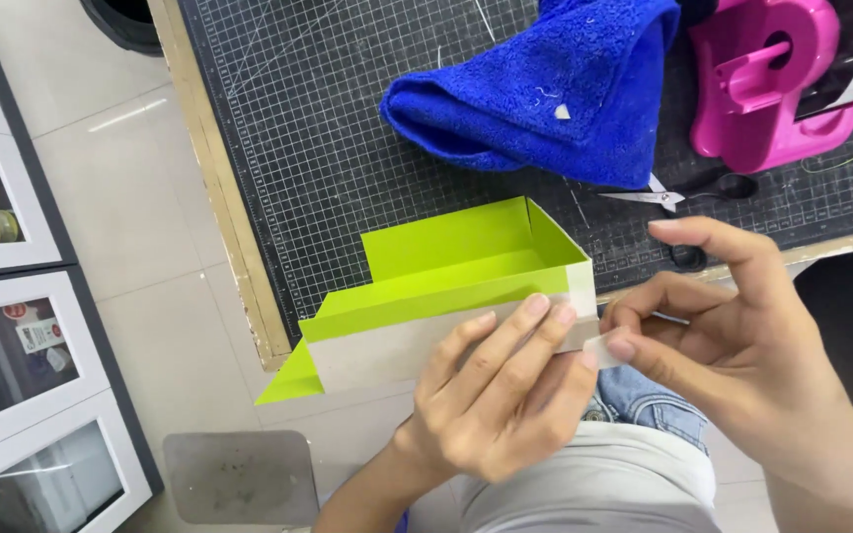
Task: Assembling cardboard boxes by folding, applying glue with a brush, and trimming with scissors.
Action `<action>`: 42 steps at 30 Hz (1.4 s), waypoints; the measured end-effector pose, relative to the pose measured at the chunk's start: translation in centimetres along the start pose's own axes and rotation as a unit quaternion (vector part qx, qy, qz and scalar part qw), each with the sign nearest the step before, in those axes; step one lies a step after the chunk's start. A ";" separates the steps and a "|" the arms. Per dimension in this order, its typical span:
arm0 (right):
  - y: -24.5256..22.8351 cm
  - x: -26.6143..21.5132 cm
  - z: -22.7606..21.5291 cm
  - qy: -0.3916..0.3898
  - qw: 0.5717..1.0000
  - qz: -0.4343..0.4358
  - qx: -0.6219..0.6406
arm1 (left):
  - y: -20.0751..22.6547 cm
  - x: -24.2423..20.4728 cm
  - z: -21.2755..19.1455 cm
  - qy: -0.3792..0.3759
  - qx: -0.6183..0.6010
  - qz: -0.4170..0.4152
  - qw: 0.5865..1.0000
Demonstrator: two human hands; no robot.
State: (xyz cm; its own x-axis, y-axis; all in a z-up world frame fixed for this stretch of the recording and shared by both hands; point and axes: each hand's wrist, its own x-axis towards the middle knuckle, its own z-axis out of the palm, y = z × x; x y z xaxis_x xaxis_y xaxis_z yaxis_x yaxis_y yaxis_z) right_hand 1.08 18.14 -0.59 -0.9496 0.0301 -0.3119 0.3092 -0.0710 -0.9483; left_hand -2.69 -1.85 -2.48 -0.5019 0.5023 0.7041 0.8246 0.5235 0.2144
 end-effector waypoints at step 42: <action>-0.5 0.1 1.2 0.015 0.999 0.044 -0.005 | 0.0 -0.3 -0.5 -0.019 0.012 -0.002 1.000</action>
State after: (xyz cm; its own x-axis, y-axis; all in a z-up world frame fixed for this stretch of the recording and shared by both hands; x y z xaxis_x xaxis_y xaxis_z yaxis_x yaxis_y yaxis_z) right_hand 0.74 17.03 -0.04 -0.9172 0.0541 -0.3947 0.3912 -0.0654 -0.9180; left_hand -2.43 -2.31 -2.38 -0.5155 0.5248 0.6774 0.8162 0.5416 0.2015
